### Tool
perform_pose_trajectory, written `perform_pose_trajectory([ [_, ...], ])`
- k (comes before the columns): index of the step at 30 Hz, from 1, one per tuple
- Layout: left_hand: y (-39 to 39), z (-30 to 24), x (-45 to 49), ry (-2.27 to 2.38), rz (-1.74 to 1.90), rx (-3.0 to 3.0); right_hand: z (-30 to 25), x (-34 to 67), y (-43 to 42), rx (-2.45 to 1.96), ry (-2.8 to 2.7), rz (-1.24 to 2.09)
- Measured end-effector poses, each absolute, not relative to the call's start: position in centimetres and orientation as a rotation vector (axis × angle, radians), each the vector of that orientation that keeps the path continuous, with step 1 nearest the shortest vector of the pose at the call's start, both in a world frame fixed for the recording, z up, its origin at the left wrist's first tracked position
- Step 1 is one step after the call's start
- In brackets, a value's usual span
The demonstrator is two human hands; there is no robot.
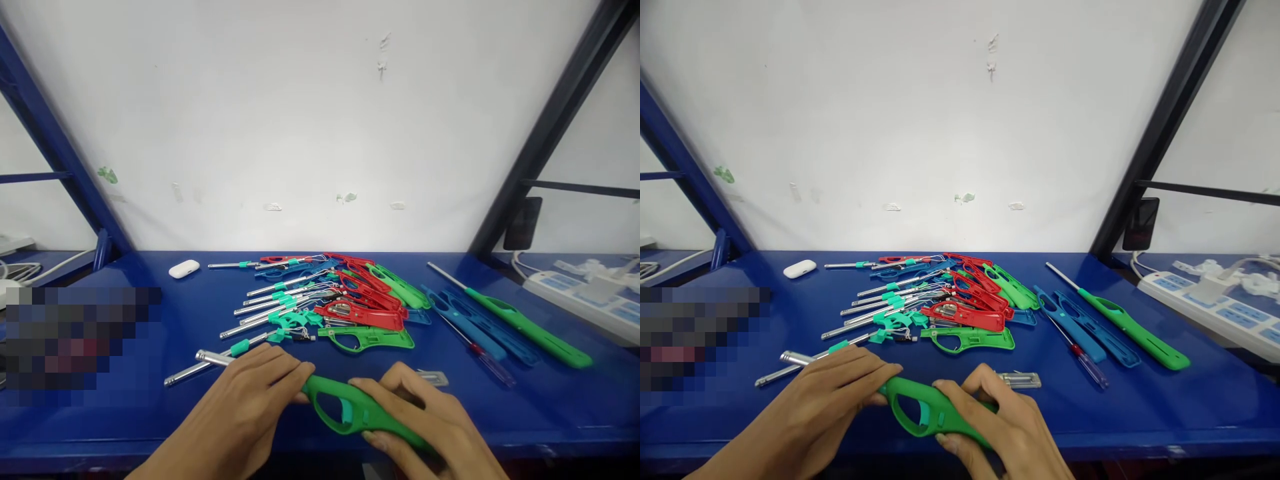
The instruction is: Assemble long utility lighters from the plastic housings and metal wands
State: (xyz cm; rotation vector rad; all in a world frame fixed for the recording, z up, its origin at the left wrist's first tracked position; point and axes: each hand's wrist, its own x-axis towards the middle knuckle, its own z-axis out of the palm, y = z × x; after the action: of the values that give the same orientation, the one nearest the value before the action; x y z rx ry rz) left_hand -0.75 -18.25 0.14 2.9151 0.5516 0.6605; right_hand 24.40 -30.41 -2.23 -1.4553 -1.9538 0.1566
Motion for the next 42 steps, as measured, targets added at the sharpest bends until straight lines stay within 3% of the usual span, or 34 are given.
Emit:
perform_pose_trajectory([
  [9, -17.9, -1.3, -1.6, 0.560, 0.692, 3.158, -2.3, 24.1, -30.1, -1.490, -1.921, 0.152],
  [21, -16.4, -1.1, -2.3, 0.557, 0.734, 3.250, -3.0, 25.6, -29.9, -1.449, -1.761, -0.220],
  [24, -15.8, -2.6, -4.0, 0.664, 0.471, 3.133, -3.4, 28.1, -30.2, -1.574, -1.609, -0.270],
  [31, -17.5, -3.0, -3.1, 0.686, 0.599, 3.312, -4.4, 36.5, -32.1, -2.017, -1.396, -0.474],
  [42, -18.7, -2.7, 1.4, 0.639, 0.614, 3.042, -4.7, 38.2, -33.0, -2.328, -1.233, -0.146],
])
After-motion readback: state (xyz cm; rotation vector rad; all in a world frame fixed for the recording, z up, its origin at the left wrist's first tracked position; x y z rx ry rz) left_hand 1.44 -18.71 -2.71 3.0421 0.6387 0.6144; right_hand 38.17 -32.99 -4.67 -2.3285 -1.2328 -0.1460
